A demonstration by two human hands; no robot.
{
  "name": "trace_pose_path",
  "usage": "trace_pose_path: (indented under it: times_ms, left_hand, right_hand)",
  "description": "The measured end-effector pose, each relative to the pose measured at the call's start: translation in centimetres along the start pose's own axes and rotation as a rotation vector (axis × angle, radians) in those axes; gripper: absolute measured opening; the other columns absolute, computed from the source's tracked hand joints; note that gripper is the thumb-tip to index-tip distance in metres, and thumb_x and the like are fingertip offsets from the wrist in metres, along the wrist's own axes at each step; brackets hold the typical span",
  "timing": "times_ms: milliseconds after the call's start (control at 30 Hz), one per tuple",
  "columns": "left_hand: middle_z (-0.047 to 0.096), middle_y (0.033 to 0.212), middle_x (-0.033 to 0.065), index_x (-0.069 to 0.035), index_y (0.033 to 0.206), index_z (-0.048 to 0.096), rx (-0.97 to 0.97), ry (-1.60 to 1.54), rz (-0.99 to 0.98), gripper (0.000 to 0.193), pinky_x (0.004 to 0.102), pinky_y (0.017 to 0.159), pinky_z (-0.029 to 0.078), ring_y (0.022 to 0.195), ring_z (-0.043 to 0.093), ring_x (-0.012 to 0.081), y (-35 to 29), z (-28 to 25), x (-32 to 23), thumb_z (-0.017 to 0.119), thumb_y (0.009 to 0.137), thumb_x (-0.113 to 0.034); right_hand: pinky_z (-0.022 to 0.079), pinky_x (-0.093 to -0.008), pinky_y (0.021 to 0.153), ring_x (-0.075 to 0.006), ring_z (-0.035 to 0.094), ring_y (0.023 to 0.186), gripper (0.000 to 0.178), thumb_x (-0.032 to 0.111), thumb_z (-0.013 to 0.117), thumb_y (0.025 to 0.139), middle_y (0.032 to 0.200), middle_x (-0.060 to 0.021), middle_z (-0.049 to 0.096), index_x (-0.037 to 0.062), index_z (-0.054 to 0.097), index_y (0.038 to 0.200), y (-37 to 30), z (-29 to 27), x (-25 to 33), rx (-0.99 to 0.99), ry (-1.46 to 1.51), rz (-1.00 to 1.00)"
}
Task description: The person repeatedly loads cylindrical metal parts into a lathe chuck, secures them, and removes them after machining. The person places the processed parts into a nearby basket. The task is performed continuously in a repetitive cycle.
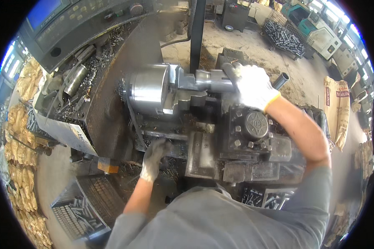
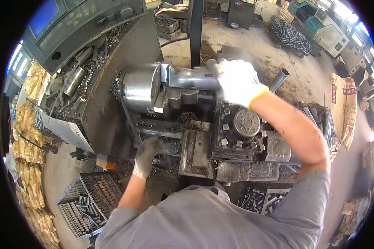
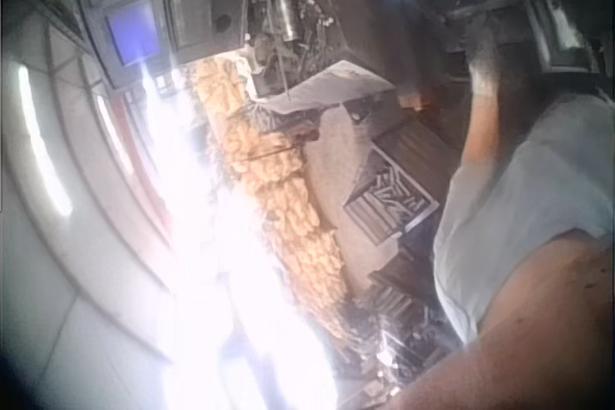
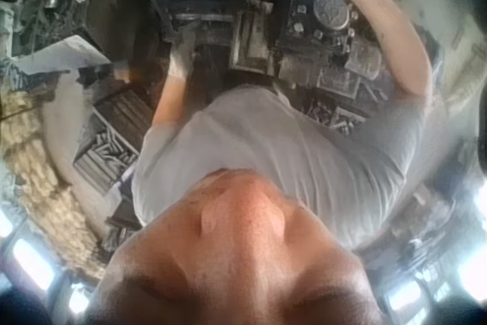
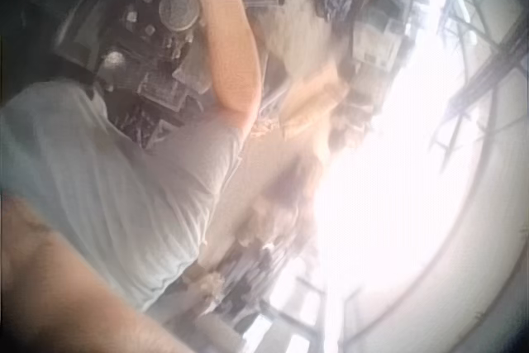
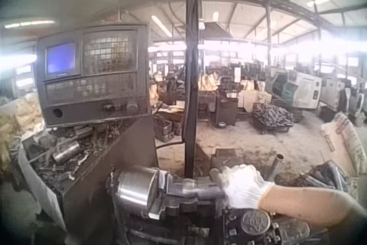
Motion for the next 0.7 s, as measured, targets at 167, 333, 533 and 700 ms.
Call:
trace_pose_path:
  times_ms: [167, 333, 533, 700]
  left_hand:
    - [0.074, 0.117, 0.014, -0.001, 0.137, 0.063, -0.385, -0.085, -0.203, 0.054, 0.0417, 0.093, 0.06, 0.107, 0.073, 0.0288, -9.1, -11.6, 9.1, 0.072, 0.103, -0.043]
    - [0.075, 0.115, 0.0088, -0.011, 0.13, 0.067, -0.879, -0.121, -0.203, 0.039, 0.0444, 0.086, 0.059, 0.097, 0.071, 0.0255, -15.8, -22.6, 9.8, 0.065, 0.105, -0.04]
    - [0.06, 0.086, 0.0013, -0.011, 0.113, 0.066, -0.999, -0.47, 0.076, 0.027, 0.0343, 0.065, 0.049, 0.073, 0.058, 0.0209, -14.2, -26.3, 4.2, 0.06, 0.108, -0.037]
    - [0.053, 0.075, -0.0023, -0.009, 0.107, 0.065, -0.878, 0.614, 0.304, 0.033, 0.0287, 0.053, 0.043, 0.06, 0.051, 0.013, -14.3, -25.2, -2.2, 0.051, 0.112, -0.038]
  right_hand:
    - [0.063, -0.0461, 0.086, -0.0352, 0.078, 0.103, 0.055, 0.032, 0.086, 0.075, 0.106, -0.0194, 0.079, 0.0055, 0.072, 0.121, 3.1, 12.2, -4.0, 0.633, -0.115, -0.047]
    - [0.06, -0.0467, 0.091, -0.0391, 0.075, 0.104, 0.081, 0.043, 0.09, 0.067, 0.113, -0.0256, 0.077, 0.002, 0.066, 0.134, 3.8, 18.1, -1.6, 0.702, 0.482, -0.016]
    - [0.059, -0.0462, 0.081, -0.037, 0.076, 0.091, 0.056, 0.039, 0.088, 0.076, 0.101, -0.0232, 0.079, -0.0009, 0.077, 0.113, 3.9, 22.1, -3.8, 0.814, 0.37, -0.008]
    - [0.059, -0.0428, 0.086, -0.0344, 0.075, 0.096, 0.064, 0.03, 0.084, 0.079, 0.112, -0.0245, 0.078, -0.0012, 0.068, 0.133, 6.1, 20.0, -1.3, 0.565, 0.786, -0.078]
Point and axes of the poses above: each hand's wrist, its own y-axis towards the middle knuckle, its own z-axis out of the palm, x = y × z, the point moved 9 cm from there along y, towards the middle knuckle
